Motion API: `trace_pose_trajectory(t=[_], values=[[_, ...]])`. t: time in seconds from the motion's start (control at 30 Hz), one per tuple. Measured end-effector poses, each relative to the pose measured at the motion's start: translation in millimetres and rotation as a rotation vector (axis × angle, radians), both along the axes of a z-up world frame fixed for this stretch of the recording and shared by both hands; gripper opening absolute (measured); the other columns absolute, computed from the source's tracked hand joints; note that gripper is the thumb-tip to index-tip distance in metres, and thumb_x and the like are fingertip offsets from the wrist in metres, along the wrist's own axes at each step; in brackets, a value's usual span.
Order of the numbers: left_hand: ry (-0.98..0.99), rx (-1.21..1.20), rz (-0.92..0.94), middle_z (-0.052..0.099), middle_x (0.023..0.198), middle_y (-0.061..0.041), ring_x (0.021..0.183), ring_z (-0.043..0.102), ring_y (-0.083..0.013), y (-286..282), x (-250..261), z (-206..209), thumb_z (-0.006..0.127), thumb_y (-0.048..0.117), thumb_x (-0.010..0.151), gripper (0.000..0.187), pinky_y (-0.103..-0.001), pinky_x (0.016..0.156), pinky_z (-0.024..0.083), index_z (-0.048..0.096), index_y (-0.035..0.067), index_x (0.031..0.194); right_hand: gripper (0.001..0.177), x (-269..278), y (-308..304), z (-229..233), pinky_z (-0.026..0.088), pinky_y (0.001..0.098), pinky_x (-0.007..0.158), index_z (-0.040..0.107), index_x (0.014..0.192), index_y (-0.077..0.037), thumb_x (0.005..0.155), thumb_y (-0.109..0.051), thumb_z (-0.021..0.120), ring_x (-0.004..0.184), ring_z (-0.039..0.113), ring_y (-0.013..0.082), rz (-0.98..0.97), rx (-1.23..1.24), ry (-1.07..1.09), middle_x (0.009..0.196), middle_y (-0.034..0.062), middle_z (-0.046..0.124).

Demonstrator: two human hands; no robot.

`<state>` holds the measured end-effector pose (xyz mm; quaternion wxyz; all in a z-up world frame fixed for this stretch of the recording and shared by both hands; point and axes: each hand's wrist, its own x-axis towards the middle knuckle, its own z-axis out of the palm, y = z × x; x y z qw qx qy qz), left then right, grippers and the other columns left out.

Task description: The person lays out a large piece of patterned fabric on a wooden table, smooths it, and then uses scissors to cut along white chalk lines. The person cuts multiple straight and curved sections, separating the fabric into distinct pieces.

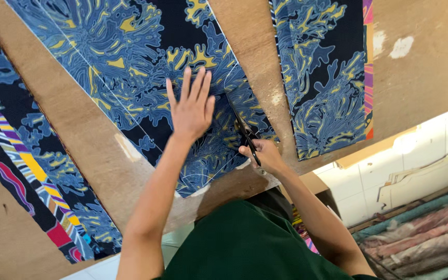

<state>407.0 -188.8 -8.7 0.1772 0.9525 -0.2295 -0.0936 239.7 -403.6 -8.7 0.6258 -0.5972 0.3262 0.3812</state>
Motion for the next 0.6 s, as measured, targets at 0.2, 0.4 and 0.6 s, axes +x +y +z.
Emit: trace_pose_trajectory(t=[0.2, 0.4, 0.6], values=[[-0.017, -0.059, -0.177, 0.039, 0.165, -0.005, 0.154, 0.025, -0.0335, 9, 39, -19, 0.053, 0.034, 0.107, 0.051, -0.067, 0.122, 0.008, 0.051, 0.022, 0.156, 0.049, -24, -3, -3, 0.029, 0.0273, 0.04, 0.051, 0.071, -0.011, 0.086, -0.047, 0.08, 0.043, 0.044, 0.0082, -0.106, 0.166, 0.026, 0.053, -0.0042, 0.044], [-0.132, -0.16, -0.186, 0.055, 0.137, -0.006, 0.134, 0.045, -0.0277, 12, -14, -17, 0.061, 0.038, 0.104, 0.034, -0.056, 0.112, 0.027, 0.064, 0.015, 0.13, 0.053, -87, -45, 20, 0.036, 0.0292, 0.047, 0.066, 0.077, -0.008, 0.073, -0.06, 0.078, 0.05, 0.05, 0.0103, 0.254, -0.185, 0.092, 0.056, -0.0025, 0.051], [0.071, -0.201, -0.309, 0.059, 0.116, -0.001, 0.112, 0.051, -0.0224, 7, -136, 6, 0.069, 0.045, 0.091, 0.036, -0.046, 0.093, 0.032, 0.066, 0.017, 0.113, 0.04, -131, -71, 52, 0.036, 0.0255, 0.047, 0.063, 0.078, -0.005, 0.082, -0.041, 0.081, 0.052, 0.051, 0.0067, -0.028, -0.041, -0.017, 0.06, -0.0032, 0.053]])
